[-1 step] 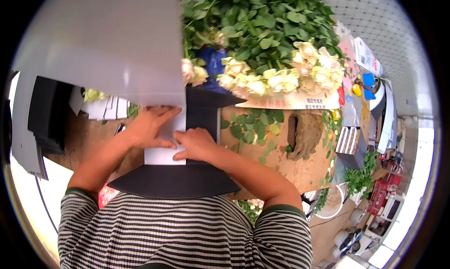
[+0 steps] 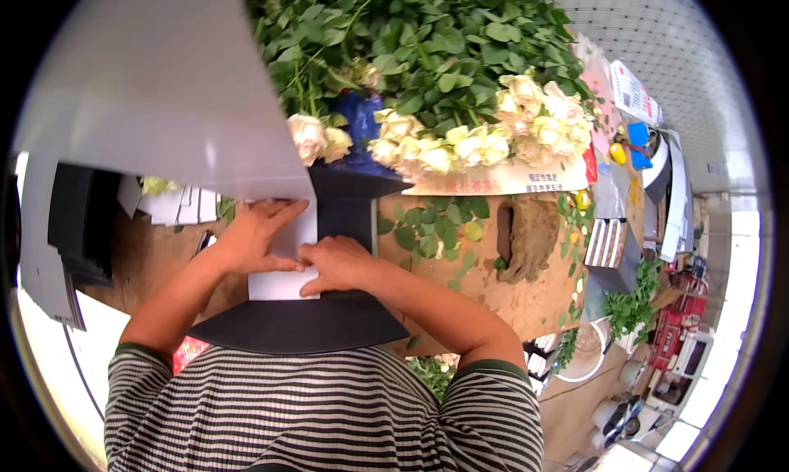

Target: The person arranges white roses and green foliage into a black and white paper wrap on a work table. They repeatedly pick up flowers, place them into the wrap, adjust positioning, and staple the paper to secure the arrangement.

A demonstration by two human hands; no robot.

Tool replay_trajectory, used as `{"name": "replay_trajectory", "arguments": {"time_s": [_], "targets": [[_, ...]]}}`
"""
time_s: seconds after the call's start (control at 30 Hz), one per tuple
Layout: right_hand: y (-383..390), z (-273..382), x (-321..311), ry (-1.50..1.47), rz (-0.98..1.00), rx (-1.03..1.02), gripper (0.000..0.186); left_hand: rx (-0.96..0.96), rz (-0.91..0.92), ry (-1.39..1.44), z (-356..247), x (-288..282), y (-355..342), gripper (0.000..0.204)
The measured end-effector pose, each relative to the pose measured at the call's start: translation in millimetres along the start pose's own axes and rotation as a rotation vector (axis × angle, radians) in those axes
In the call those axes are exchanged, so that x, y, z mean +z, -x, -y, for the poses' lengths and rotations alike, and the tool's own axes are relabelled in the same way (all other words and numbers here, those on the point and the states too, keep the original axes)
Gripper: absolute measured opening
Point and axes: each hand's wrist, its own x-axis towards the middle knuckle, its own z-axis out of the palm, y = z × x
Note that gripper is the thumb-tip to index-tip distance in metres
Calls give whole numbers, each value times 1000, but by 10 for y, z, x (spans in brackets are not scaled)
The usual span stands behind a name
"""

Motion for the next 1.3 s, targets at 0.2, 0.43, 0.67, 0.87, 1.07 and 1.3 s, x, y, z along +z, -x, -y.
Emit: {"name": "replay_trajectory", "arguments": {"time_s": [0.2, 0.43, 0.67, 0.87, 1.07, 1.3], "targets": [[543, 161, -2014, -277, -565, -471, 18, -229, 59, 298, -11, -28, 46, 83], [-846, -740, -2482, 882, -679, -255, 38, -249, 32, 309, -75, -13, -28, 76], [-1078, -520, -2539, 1201, -327, -70, 31, -247, -22, 294, -56, 42, 30, 74], [-350, 0, -3255, 1417, -527, -260, 39, -274, 31, 328, -114, -14, -30, 74], [558, 345, -3164, 1278, -402, 102, 23, -254, 22, 328, -61, -2, -2, 75], [1968, 239, -2855, 990, -712, 314, 18, -201, -5, 321, 5, 87, 5, 78]]}}
